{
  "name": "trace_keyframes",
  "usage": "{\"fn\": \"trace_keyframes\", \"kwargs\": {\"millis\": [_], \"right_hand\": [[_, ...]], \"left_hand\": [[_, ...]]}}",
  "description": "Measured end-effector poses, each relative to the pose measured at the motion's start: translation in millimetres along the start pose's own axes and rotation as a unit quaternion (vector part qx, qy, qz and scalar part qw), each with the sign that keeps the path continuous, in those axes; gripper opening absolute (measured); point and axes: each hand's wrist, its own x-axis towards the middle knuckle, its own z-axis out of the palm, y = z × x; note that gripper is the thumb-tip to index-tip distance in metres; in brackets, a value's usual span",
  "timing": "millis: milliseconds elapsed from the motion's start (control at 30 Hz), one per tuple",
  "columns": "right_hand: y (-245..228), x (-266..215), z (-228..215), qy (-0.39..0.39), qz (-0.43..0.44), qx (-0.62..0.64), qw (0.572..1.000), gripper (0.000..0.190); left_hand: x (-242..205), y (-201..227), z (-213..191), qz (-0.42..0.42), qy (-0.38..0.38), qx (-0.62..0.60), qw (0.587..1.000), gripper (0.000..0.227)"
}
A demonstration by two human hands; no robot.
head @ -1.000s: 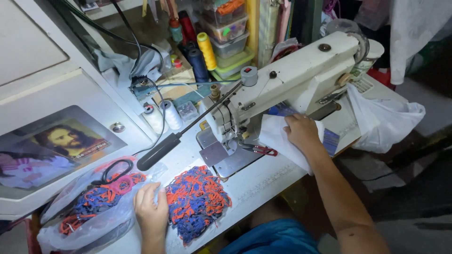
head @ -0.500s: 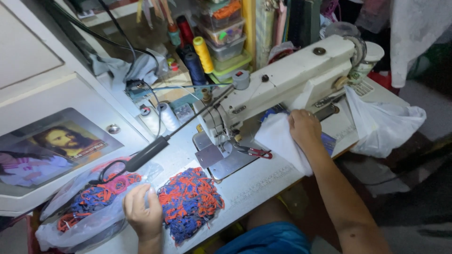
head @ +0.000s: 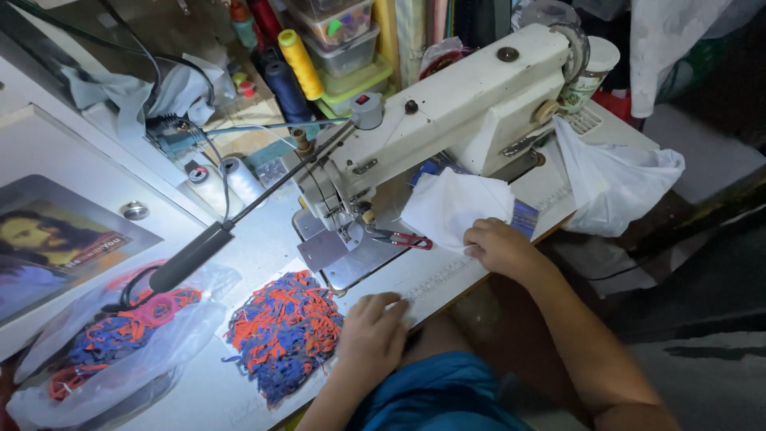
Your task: Preparing and cutting fabric pieces for sewing, including sorting scraps and using scissors to cut a larger patterned piece.
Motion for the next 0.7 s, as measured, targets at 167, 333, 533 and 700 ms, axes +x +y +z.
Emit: {"fn": "trace_keyframes", "kwargs": {"millis": [167,333,533,700], "right_hand": [[19.9,9.8,6.5,0.019,0.015,0.124,0.992,0.025],[22.6,9.3,1.4,0.045,0.016,0.258,0.965,0.029],[5.5,1.3,-7.3,0.092,0.006,0.419,0.903,0.015],[12.0,-0.5,0.6,0.107,-0.031,0.348,0.931,0.014]], "left_hand": [[13.9,-8.4,63.6,-0.009,-0.118,-0.007,0.993,0.037],[62.8,11.2,90.4,-0.242,-0.122,-0.258,0.927,0.039],[98.6,13.2,119.6,-0.439,-0.027,-0.472,0.764,0.053],[101.6,17.9,125.6,-0.463,0.098,-0.491,0.731,0.051]]}}
